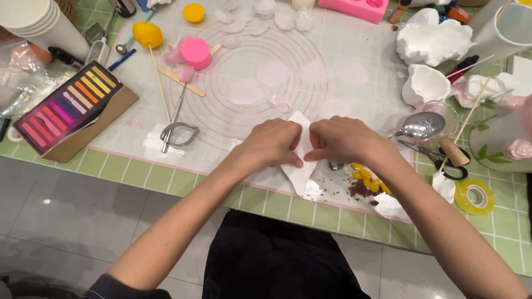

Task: Shaping and thinning out small pink wax petals using a ball stylus tool on a work surface.

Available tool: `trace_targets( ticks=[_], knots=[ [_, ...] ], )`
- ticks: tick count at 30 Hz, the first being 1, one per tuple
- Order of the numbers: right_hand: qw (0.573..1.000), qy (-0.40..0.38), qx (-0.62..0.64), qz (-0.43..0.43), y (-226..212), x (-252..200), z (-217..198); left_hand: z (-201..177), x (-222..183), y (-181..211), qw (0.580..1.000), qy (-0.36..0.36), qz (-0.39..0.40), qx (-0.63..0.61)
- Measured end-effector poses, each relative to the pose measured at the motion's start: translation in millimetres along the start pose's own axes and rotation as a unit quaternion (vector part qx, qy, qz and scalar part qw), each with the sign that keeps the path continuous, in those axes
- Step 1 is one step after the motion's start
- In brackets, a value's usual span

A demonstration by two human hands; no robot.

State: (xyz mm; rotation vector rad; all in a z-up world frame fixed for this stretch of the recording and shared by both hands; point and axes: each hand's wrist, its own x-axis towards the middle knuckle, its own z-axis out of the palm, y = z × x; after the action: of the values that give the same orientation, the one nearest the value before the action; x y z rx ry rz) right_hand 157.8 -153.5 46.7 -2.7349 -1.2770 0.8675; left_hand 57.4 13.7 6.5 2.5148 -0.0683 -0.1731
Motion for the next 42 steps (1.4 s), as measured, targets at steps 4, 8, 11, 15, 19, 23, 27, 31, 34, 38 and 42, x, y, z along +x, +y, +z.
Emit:
trace_targets(
  ticks=[4, 8, 11, 15, 19, 23, 27, 31, 34, 38, 42],
  knots=[
    [1.0, -0.002, 0.009, -0.002, -6.4, -6.3, -2.5, -9.0, -5.9, 20.7, 0.997, -0.052, -0.042, 0.029],
    [0.998, 0.041, -0.04, -0.021, -9.1, -0.5, 8.4, 4.8, -0.5, 28.2, 0.993, -0.027, -0.042, 0.103],
    [0.997, 0.048, -0.06, -0.009, -12.2, 1.8, 12.3, 7.4, 2.6, 36.7, 0.99, -0.035, -0.073, 0.112],
    [0.996, 0.058, -0.07, -0.012, -16.5, -5.8, 18.1, 4.4, -8.9, 42.1, 0.993, -0.011, -0.065, 0.096],
    [0.995, 0.064, -0.072, -0.026, -17.3, -10.3, 17.9, 11.9, -6.7, 27.9, 0.992, 0.002, -0.043, 0.119],
    [1.0, 0.014, 0.0, 0.005, -17.4, -19.0, 4.7, -5.5, 0.1, 21.6, 0.992, -0.057, -0.038, 0.101],
    [0.999, 0.027, 0.025, -0.009, -16.4, -19.8, 6.2, -17.8, -0.5, 30.2, 0.986, -0.122, -0.069, 0.091],
    [1.0, 0.018, -0.012, 0.007, -26.6, -21.6, 5.7, 0.8, 2.1, 32.0, 0.987, -0.083, -0.046, 0.133],
    [0.999, 0.031, -0.011, -0.017, -25.1, -20.2, 15.1, 13.3, -0.2, 34.2, 0.988, -0.051, -0.051, 0.139],
    [0.999, 0.045, -0.024, -0.014, -23.3, -24.6, 24.1, 21.6, -7.8, 38.0, 0.987, -0.03, -0.054, 0.148],
    [0.996, 0.073, -0.041, -0.03, -19.3, -23.2, 32.7, 30.1, -13.1, 25.8, 0.991, 0.006, -0.018, 0.136]
  ],
)
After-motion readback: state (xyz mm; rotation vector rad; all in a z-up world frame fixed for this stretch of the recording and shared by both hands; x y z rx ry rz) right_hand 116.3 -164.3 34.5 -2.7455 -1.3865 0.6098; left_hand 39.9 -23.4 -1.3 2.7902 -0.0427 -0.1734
